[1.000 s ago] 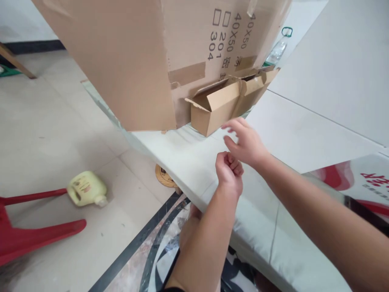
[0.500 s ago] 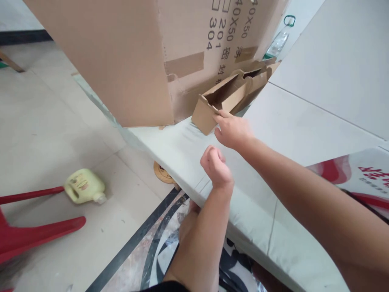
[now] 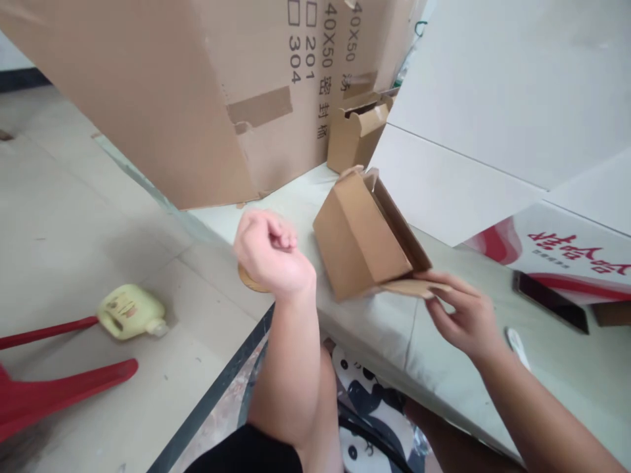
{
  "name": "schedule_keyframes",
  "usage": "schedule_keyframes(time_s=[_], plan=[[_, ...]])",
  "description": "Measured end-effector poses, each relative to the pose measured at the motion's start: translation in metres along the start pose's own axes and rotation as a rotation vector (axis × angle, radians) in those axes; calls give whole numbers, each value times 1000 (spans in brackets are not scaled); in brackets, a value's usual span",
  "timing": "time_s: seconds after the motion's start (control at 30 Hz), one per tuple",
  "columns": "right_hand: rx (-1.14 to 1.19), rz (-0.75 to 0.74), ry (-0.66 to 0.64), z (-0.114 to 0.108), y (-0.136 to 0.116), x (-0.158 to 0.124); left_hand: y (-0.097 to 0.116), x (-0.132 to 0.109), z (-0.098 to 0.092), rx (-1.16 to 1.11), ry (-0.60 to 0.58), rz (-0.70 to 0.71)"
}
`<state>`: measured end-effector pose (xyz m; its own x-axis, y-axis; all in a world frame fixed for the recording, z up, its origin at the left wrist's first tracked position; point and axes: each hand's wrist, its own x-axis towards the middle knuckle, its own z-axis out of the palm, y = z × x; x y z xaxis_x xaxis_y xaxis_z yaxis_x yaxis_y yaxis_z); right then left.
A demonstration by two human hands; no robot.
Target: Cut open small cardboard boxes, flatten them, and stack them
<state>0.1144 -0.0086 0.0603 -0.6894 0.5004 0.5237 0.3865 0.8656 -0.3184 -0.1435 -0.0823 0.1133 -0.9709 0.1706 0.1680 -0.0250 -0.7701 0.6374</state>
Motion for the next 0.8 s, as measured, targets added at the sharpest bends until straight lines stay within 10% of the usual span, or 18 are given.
schedule_keyframes(time_s=[0.17, 0.4, 0.8], plan=[[54, 116, 249, -53, 26, -73, -35, -27, 8, 304, -451, -191], [4, 64, 416, -98, 18, -87, -58, -84, 38, 633, -1035, -129], [37, 373, 77, -141, 7, -106, -85, -130, 51, 729, -861, 8]])
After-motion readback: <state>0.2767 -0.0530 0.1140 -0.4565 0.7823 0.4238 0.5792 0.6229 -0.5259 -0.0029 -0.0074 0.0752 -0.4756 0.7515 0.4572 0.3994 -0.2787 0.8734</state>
